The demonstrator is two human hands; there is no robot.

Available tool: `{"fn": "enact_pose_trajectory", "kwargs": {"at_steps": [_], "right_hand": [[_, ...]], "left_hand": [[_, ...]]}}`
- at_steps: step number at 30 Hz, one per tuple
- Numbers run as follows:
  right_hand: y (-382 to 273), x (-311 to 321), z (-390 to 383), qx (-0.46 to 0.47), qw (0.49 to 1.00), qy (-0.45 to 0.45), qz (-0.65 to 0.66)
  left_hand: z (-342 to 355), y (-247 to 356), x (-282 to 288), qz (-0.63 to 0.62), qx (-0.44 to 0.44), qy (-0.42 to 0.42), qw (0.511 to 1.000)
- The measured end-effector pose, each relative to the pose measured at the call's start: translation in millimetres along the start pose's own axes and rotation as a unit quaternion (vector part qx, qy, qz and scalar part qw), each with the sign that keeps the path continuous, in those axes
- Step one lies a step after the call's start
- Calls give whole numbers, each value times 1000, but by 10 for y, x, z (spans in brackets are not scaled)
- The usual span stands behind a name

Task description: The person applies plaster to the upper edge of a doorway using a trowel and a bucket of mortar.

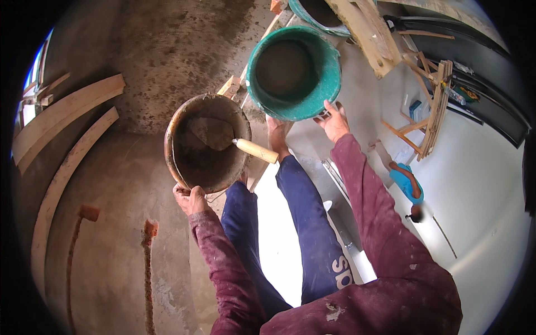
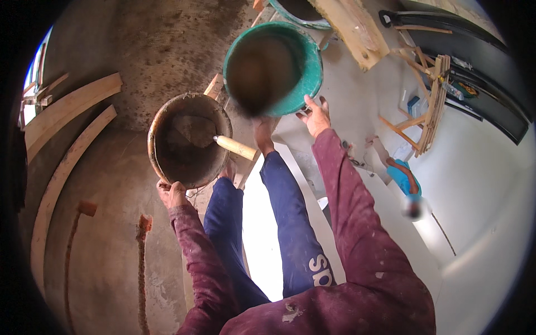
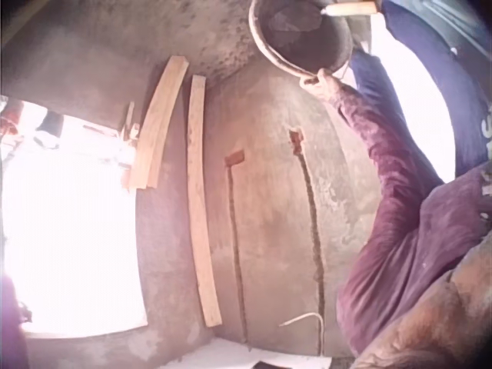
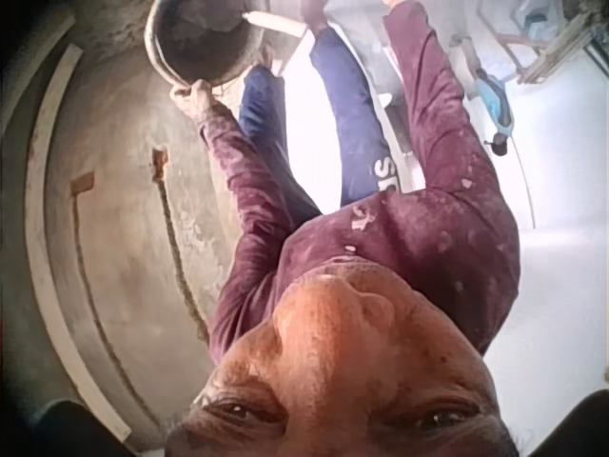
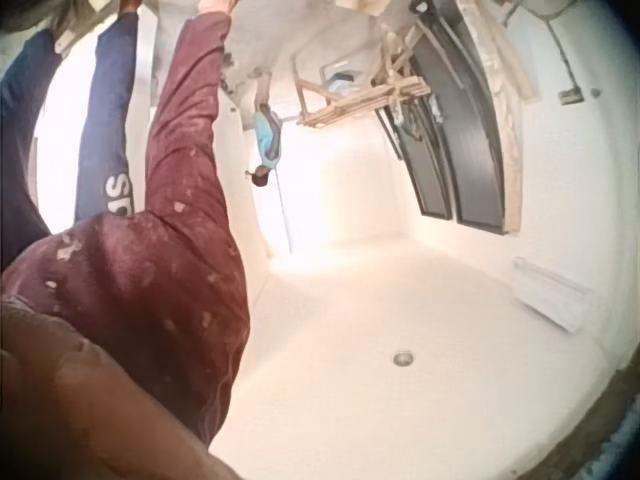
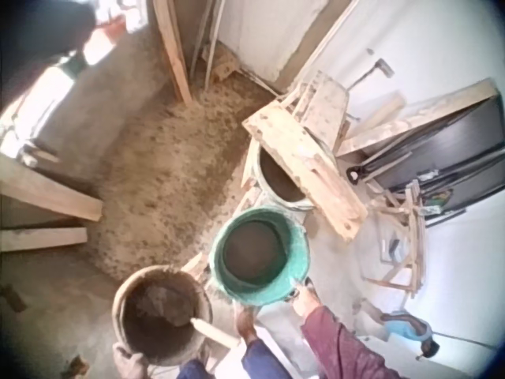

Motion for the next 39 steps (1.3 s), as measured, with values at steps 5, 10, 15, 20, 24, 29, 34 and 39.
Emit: {"fn": "enact_pose_trajectory", "kwargs": {"at_steps": [5, 10, 15, 20, 24, 29, 34, 39], "right_hand": [[-72, -170, 438, -7, 986, -157, -54], [-194, -133, 246, 73, 985, -134, -76], [-512, -24, -119, 150, 965, -119, -179], [-954, 32, -713, 159, 931, -120, -306], [-1256, -154, -1312, 198, 877, -89, -429], [-1444, -275, -1736, 255, 826, -77, -497], [-1480, -397, -1974, 281, 795, -73, -533], [-1473, -423, -2117, 257, 784, -60, -562]], "left_hand": [[10, 8, 38, -8, 21, -7, 1000], [28, -92, 68, 12, 25, 10, 1000], [-25, -75, -16, 62, 25, 19, 998], [-78, -2, -141, 95, -27, 26, 995], [-138, 35, -228, 104, -17, 20, 994], [-235, 239, -372, 135, 15, -19, 991], [-271, 282, -444, 100, 17, -36, 994], [-296, 285, -477, 109, -8, -40, 993]]}}
Point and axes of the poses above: each hand's wrist, its own z-axis towards the middle knuckle, its own x-axis out of the back of the hand, y = z × x, the point moved 3 cm from there along z, towards the middle knuckle, and after that the axes turned 10 degrees about -y, right-handed, at the moved point
